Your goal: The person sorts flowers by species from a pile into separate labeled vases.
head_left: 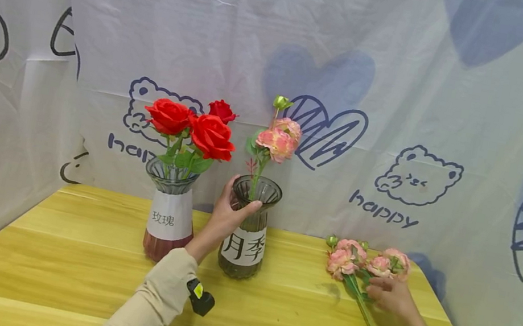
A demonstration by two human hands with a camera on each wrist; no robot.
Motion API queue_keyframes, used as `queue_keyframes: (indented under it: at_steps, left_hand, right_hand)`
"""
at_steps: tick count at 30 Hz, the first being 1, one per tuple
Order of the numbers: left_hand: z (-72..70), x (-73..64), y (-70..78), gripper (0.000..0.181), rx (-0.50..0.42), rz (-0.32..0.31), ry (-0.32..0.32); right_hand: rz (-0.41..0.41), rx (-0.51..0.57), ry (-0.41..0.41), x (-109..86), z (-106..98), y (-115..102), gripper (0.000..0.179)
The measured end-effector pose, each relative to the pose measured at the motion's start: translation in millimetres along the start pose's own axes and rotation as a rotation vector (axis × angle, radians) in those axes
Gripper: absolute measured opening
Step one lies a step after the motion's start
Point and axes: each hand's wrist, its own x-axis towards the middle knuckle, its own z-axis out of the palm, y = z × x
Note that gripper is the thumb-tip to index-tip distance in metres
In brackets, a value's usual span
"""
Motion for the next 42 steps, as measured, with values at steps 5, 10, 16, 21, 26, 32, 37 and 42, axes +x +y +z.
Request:
queue_keyframes:
  at_steps: [5,10,16,21,26,32,37,42]
  left_hand:
    - [0.6,-9.5,19.4,0.083,0.009,-0.01,-0.012]
    - [2.4,-18.0,32.8,0.082,0.02,-0.011,-0.007]
    - [4.1,-19.3,33.5,0.082,0.001,-0.01,-0.003]
    - [3.7,-9.7,14.2,0.084,0.018,-0.005,0.016]
    - [1.9,-1.3,-1.2,0.085,0.036,0.0,0.032]
    - [1.3,-0.9,-1.5,0.086,0.031,-0.016,0.016]
    - [0.3,1.4,0.7,0.085,0.028,-0.027,0.002]
    - [0.0,1.3,0.7,0.085,0.016,-0.025,-0.003]
  right_hand:
    - [0.001,0.008,-0.014,-5.5,4.9,6.1,0.04]
    - [0.054,0.005,-0.04,-10.2,8.8,7.1,0.042]
    - [0.07,-0.104,-0.015,-13.2,12.3,4.2,0.025]
    - [0.078,-0.153,-0.022,-10.9,13.8,3.1,0.029]
    - [0.018,-0.141,-0.077,-9.1,16.4,0.9,0.029]
    - [0.024,-0.034,-0.077,-9.4,21.6,1.9,0.028]
    - [0.044,0.064,-0.073,-8.7,21.5,-2.8,0.033]
    - [0.04,0.112,-0.062,-7.6,18.6,-11.1,0.032]
